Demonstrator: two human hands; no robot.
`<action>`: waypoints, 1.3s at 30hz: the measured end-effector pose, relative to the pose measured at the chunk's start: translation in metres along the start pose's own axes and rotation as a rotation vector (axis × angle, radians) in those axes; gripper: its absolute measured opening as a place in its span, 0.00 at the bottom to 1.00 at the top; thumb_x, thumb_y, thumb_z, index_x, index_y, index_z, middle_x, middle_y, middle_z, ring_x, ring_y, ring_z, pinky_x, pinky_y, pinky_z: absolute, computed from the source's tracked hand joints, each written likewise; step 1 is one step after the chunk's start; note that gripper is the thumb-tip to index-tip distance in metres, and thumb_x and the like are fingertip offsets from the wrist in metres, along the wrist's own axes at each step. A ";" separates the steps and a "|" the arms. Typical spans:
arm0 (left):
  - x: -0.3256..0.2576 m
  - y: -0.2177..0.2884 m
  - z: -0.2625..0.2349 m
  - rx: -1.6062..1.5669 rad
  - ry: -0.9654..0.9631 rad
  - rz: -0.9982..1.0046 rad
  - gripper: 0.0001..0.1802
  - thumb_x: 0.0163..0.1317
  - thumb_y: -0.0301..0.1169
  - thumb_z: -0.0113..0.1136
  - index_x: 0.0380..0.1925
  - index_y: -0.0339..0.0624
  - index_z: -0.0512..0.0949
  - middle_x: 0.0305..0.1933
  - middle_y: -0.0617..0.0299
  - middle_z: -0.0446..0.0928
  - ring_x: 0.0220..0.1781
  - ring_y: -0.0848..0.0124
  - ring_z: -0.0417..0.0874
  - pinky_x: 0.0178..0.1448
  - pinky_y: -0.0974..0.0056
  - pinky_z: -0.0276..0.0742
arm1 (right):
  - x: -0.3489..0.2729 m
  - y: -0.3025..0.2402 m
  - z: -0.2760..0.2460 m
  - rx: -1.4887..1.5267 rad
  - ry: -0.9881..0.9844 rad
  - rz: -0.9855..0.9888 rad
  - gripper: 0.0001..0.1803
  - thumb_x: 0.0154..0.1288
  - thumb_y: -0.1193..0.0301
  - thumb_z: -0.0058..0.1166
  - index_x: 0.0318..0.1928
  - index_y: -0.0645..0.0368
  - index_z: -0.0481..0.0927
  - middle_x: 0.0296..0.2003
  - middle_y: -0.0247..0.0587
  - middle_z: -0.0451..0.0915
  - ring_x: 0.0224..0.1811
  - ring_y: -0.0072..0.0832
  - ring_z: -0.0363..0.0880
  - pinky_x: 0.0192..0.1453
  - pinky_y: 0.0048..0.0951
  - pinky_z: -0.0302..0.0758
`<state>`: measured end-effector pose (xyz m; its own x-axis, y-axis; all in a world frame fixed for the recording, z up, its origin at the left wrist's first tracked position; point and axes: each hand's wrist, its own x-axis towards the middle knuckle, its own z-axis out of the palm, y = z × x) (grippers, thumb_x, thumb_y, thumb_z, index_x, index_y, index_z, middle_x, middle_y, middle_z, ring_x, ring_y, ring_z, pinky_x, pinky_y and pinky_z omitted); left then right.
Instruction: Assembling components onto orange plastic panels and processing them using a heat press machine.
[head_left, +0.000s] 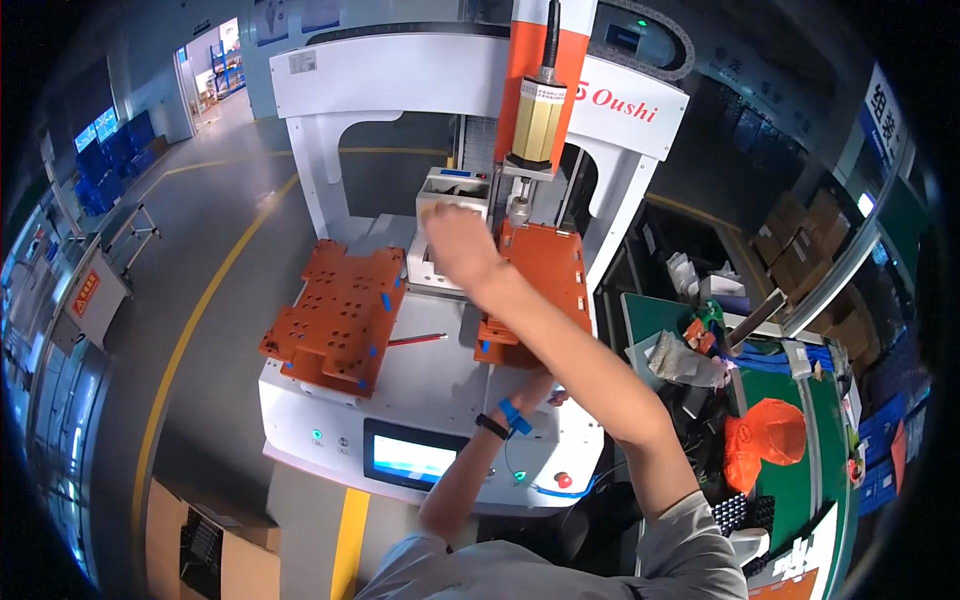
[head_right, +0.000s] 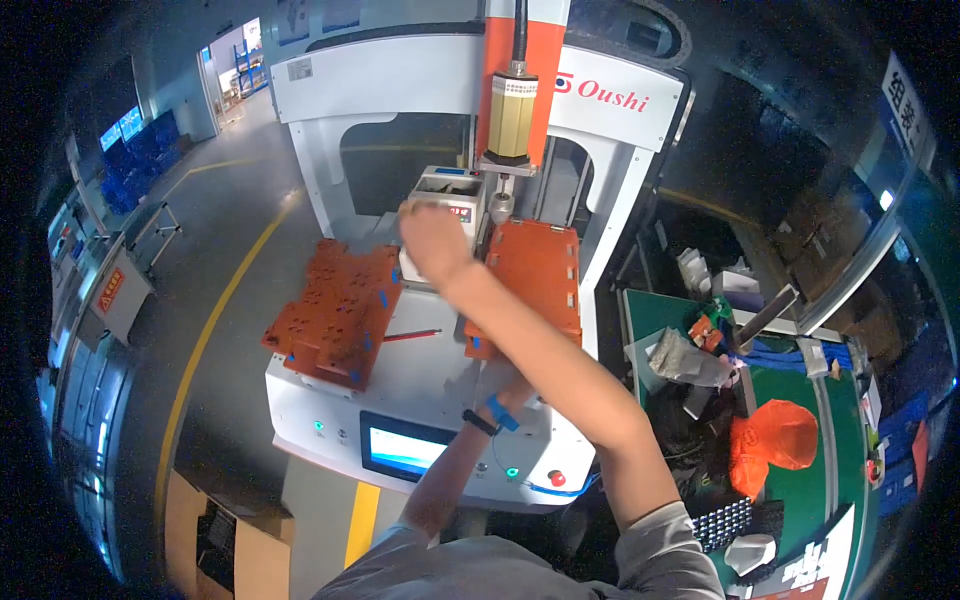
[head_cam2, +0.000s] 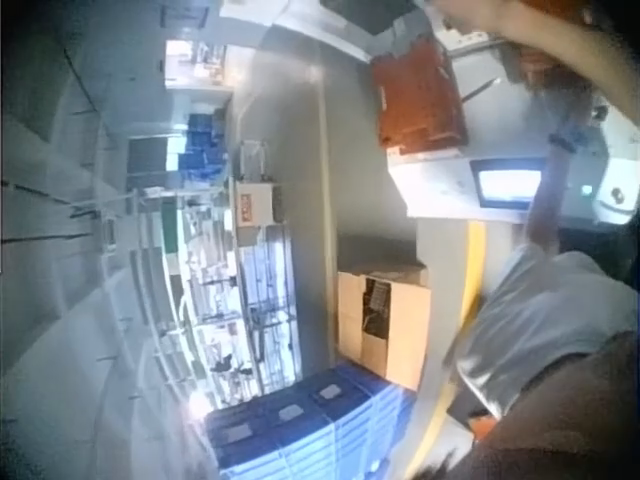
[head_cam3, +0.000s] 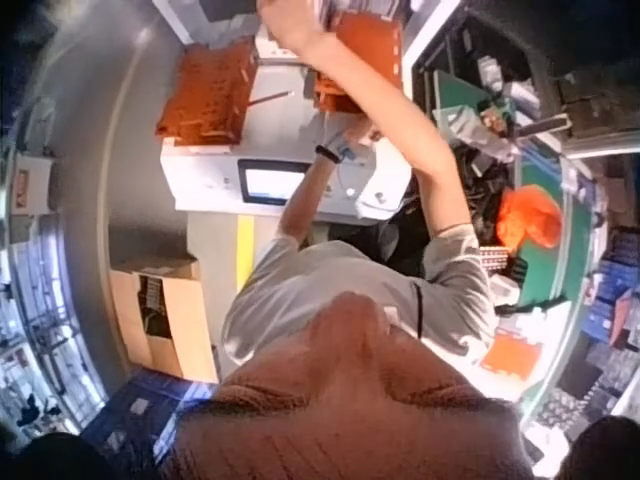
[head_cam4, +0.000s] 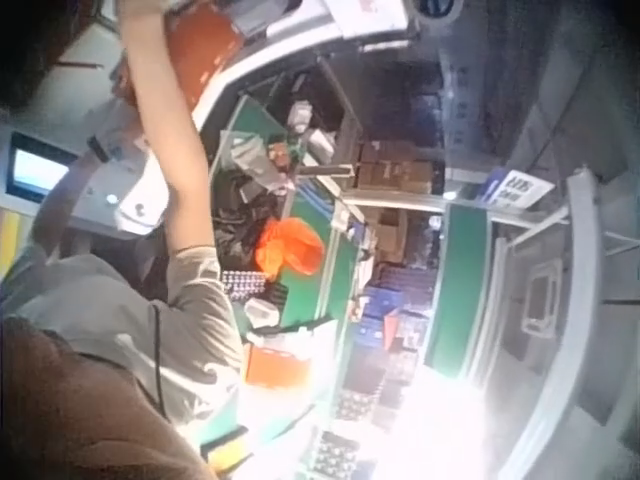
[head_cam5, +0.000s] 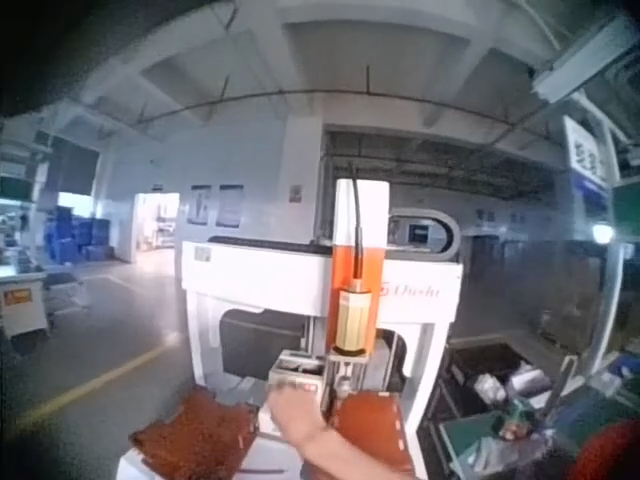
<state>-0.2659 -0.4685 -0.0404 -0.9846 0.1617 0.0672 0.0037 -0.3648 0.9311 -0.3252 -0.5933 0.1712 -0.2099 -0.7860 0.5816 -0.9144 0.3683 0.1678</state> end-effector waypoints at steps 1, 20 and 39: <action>-0.004 -0.004 -0.005 -0.031 0.021 -0.001 0.20 0.79 0.47 0.41 0.32 0.46 0.68 0.21 0.70 0.64 0.22 0.78 0.64 0.28 0.69 0.60 | -0.016 -0.017 -0.006 -0.020 -0.035 -0.053 0.13 0.51 0.73 0.62 0.39 0.61 0.84 0.38 0.47 0.83 0.44 0.41 0.83 0.50 0.38 0.79; 0.016 -0.029 -0.018 -0.196 -0.095 -0.050 0.20 0.79 0.47 0.40 0.35 0.44 0.70 0.22 0.69 0.67 0.20 0.79 0.68 0.24 0.72 0.61 | -0.123 0.031 0.018 0.048 0.055 -0.110 0.23 0.70 0.57 0.51 0.43 0.68 0.82 0.51 0.54 0.79 0.65 0.50 0.70 0.78 0.48 0.55; 0.013 -0.026 -0.017 -0.355 -0.005 -0.184 0.21 0.78 0.49 0.42 0.39 0.45 0.77 0.27 0.64 0.77 0.18 0.77 0.70 0.22 0.70 0.62 | -0.104 0.054 0.016 0.076 -0.307 -0.199 0.34 0.66 0.43 0.49 0.49 0.66 0.83 0.49 0.52 0.82 0.63 0.42 0.74 0.81 0.46 0.52</action>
<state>-0.2823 -0.4726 -0.0698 -0.9623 0.2578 -0.0862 -0.2339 -0.6237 0.7459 -0.3582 -0.4994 0.1074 -0.1090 -0.9551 0.2755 -0.9686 0.1644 0.1867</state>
